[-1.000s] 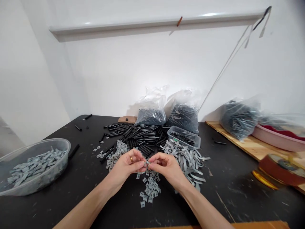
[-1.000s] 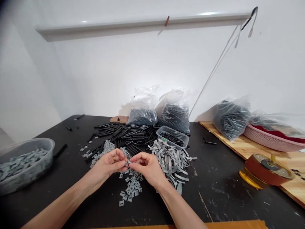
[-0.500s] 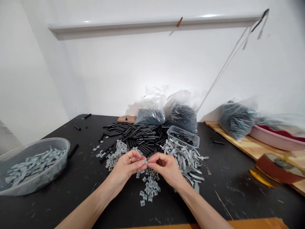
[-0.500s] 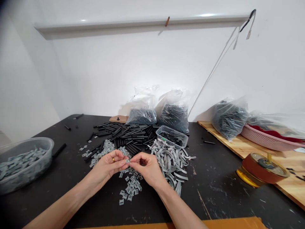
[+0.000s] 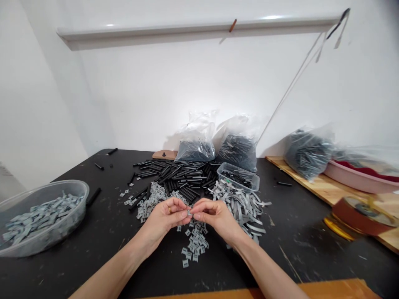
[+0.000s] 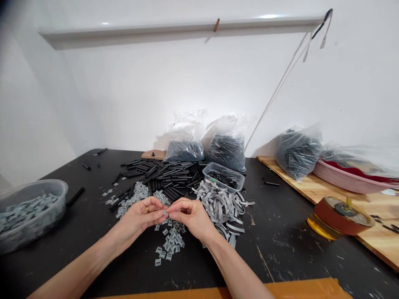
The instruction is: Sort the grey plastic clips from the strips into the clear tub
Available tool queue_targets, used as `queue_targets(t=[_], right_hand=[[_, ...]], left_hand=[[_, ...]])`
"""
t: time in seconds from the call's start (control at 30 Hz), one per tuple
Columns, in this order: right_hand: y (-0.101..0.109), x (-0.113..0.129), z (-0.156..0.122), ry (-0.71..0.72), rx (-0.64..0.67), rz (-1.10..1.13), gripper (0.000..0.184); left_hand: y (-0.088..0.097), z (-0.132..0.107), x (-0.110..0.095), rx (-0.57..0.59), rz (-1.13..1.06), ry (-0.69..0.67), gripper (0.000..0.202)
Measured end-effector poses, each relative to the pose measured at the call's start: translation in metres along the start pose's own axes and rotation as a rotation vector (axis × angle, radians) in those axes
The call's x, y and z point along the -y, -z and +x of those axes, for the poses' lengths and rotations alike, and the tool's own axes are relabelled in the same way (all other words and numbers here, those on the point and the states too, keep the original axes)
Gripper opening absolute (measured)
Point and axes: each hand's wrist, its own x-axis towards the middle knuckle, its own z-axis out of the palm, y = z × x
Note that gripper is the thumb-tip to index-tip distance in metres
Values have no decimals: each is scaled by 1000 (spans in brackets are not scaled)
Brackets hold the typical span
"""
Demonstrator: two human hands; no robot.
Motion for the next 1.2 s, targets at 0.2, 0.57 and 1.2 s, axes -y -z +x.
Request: queue_targets(t=[0.2,0.57,1.2], right_hand=[[-2,-3,1,-152,-75,148,25],[0,-6,1,-160,-42,292,37],[6,3,-3,-143,79,89,22]], left_hand=[[-2,1,3,-34,125,-21,22],[-7,-3,-7,-3,281,-44,23],[0,-2,-4,-11,228,4,18]])
